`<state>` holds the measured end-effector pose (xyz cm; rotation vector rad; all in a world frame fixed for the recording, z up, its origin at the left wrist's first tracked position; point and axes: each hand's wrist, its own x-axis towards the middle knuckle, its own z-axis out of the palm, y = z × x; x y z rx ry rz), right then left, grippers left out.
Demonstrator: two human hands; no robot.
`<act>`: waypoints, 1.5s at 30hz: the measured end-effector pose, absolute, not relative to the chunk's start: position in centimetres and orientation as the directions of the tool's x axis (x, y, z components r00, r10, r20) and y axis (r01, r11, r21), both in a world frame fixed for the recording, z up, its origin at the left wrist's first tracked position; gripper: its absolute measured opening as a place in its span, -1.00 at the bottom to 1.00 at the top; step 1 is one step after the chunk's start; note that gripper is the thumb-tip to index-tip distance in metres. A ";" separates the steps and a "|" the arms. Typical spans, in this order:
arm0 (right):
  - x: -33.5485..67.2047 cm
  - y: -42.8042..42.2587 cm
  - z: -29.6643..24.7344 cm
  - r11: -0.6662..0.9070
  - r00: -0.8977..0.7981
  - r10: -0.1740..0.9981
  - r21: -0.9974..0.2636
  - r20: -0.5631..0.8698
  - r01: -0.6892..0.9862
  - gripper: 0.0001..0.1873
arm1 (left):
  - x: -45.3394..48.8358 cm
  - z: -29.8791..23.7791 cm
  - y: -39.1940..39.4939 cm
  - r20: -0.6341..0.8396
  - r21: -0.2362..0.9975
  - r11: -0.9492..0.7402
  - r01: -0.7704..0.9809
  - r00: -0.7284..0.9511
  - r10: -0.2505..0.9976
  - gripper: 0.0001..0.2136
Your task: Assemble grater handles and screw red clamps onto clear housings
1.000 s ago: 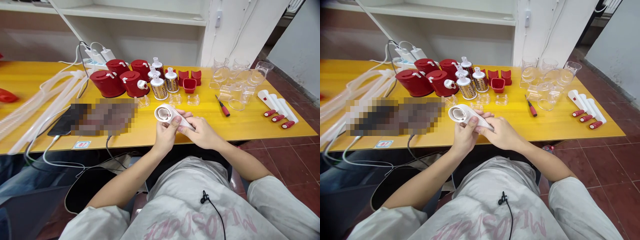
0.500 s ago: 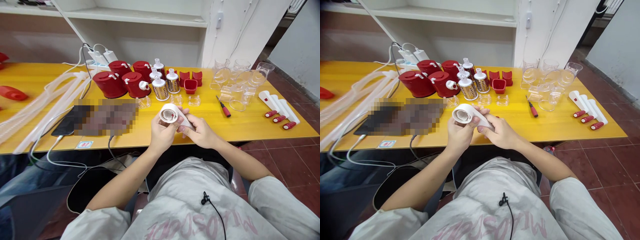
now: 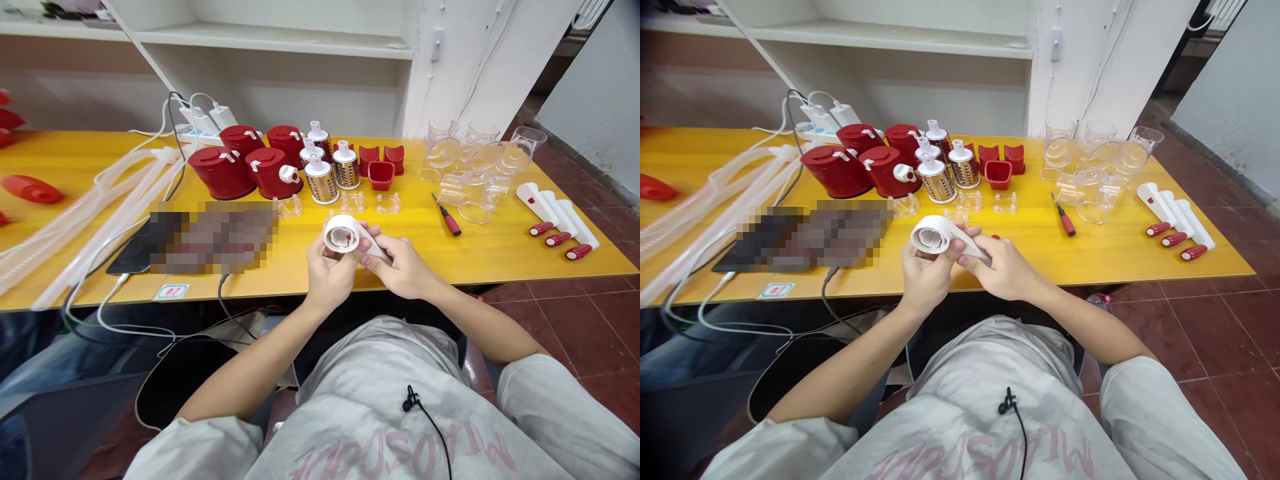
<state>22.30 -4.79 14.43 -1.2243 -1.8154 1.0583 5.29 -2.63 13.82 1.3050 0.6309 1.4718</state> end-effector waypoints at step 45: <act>23.0 -5.1 15.8 0.254 -0.371 0.926 -0.846 0.072 0.470 -0.21 | 5.0 11.9 -1.9 0.376 0.880 -0.229 -0.417 0.315 0.871 -0.57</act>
